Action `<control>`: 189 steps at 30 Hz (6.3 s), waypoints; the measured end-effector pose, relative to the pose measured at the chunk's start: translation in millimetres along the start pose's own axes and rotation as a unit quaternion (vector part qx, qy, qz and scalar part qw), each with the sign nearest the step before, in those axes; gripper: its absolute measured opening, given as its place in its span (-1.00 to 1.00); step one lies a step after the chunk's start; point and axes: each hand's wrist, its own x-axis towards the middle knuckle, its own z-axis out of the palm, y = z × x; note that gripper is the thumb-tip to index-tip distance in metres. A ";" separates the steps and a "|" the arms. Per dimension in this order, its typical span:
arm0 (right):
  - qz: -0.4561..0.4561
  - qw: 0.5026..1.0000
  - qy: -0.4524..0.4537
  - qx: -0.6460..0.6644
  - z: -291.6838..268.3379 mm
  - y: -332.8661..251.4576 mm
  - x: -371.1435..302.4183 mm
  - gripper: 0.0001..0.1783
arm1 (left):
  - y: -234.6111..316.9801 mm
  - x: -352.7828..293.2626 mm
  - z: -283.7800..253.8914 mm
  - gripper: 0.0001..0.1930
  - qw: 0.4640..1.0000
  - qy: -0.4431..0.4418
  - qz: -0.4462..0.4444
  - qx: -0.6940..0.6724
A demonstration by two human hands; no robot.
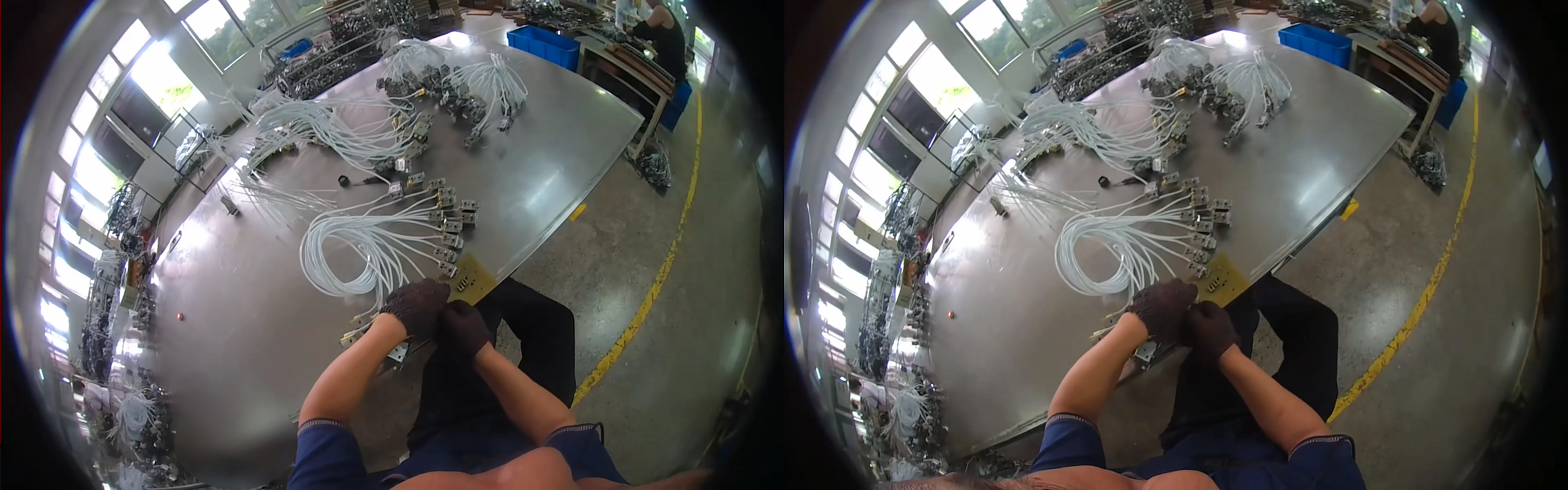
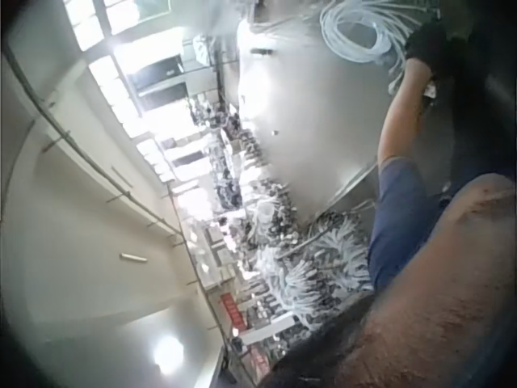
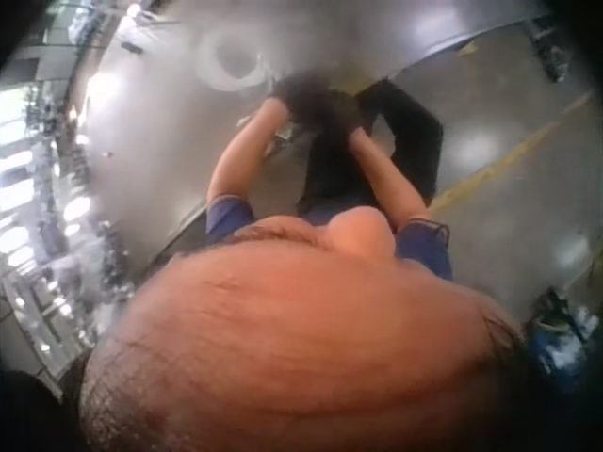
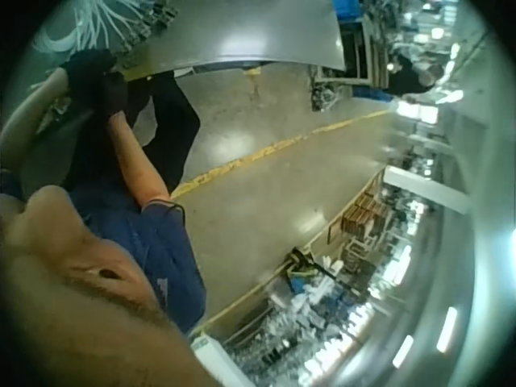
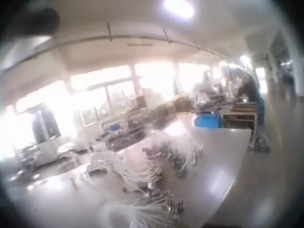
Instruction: Manually connecting electrical wires and connectors to component boards at a workbench.
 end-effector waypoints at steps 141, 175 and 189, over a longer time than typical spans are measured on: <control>-0.237 0.938 -0.078 -0.238 -11.9 -24.6 -23.8 -0.69 | -11.4 3.8 10.5 -0.67 1.000 0.003 -0.001 -0.004; -0.107 0.886 0.037 -0.450 -4.3 -39.5 -28.8 -0.73 | -3.1 -3.8 8.5 -0.56 0.999 0.032 -0.014 -0.019; -0.046 0.904 0.224 -0.361 -100.8 150.5 -43.8 -0.69 | -10.7 -5.1 15.0 -0.60 0.999 0.037 0.005 -0.016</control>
